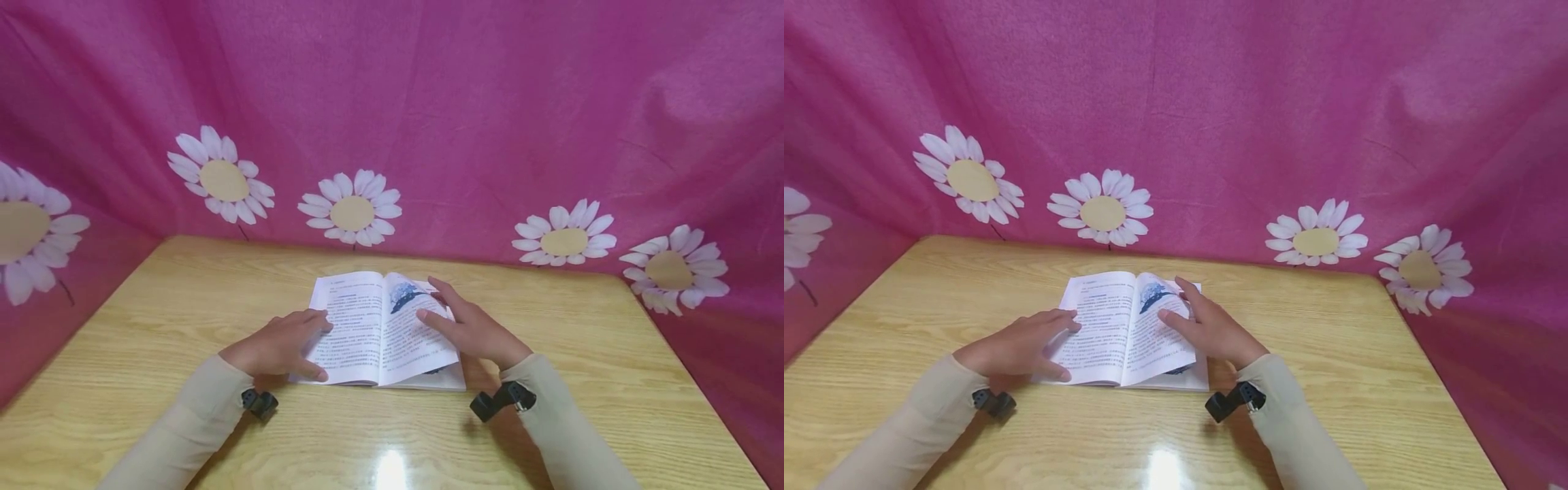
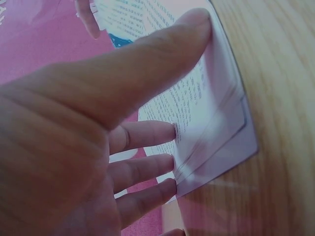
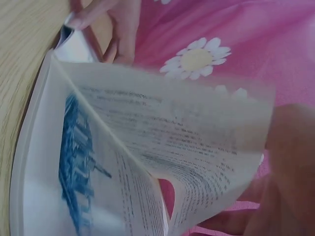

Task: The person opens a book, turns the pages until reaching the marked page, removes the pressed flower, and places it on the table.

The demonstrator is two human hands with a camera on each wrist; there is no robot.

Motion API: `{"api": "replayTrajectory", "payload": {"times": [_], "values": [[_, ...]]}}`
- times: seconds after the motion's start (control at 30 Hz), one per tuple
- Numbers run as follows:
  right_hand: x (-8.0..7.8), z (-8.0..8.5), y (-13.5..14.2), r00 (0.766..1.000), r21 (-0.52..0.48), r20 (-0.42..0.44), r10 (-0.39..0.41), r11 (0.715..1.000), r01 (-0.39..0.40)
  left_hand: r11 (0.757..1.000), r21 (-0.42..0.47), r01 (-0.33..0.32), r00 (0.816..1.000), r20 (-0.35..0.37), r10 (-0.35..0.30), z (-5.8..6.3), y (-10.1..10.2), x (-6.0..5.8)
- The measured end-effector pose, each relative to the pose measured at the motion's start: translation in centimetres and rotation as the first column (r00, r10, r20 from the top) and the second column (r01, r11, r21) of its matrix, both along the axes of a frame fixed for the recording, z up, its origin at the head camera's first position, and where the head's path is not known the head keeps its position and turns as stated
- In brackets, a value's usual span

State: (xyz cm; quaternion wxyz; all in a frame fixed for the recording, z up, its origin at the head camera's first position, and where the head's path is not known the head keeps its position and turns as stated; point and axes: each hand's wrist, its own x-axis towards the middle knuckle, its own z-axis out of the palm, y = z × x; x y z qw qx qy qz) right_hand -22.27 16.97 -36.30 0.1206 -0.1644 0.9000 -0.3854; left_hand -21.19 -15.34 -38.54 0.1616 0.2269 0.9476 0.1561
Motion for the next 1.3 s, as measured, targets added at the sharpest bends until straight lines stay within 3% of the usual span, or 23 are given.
{"api": "replayTrajectory", "payload": {"times": [0.23, 0.43, 0.53, 0.67, 0.77, 0.93, 1.2, 1.3], "values": [[0.1, 0.6, 0.0, 0.994, -0.120, 0.079, -0.071, 0.990, 0.080, 1.000, -0.005, -0.003, 1.000, 0.006, 0.003, 0.0, 0.0, 0.0], [-0.1, 0.6, -0.1, 0.996, -0.139, -0.084, -0.028, 0.990, 0.016, 1.000, -0.002, 0.013, 1.000, -0.004, -0.013, 0.2, -0.1, -0.1], [-0.1, 0.6, -0.5, 0.986, -0.118, -0.143, -0.085, 0.991, 0.068, 1.000, -0.005, 0.009, 1.000, -0.006, -0.009, 0.2, -0.1, -0.1], [0.4, 0.7, -1.2, 0.980, -0.090, -0.127, -0.155, 0.986, 0.144, 1.000, 0.002, 0.009, 1.000, -0.004, -0.009, 0.1, -0.1, -0.1], [0.9, 0.4, -1.8, 0.987, -0.035, -0.130, -0.099, 0.995, 0.095, 1.000, 0.015, 0.012, 1.000, -0.003, -0.012, -0.1, 0.0, -0.1], [1.6, 0.1, -2.7, 0.981, 0.030, -0.172, 0.094, 0.996, -0.090, 0.999, 0.030, 0.011, 0.999, -0.031, -0.010, -0.2, 0.0, -0.3], [2.6, -0.8, -3.8, 0.929, 0.056, -0.225, 0.294, 0.956, -0.289, 0.995, 0.098, 0.022, 0.999, -0.029, -0.019, 0.1, -0.9, -0.7], [2.9, -1.2, -4.4, 0.913, 0.065, -0.220, 0.342, 0.939, -0.336, 0.980, 0.178, 0.093, 0.992, -0.096, -0.077, -0.2, -1.7, -1.0]]}}
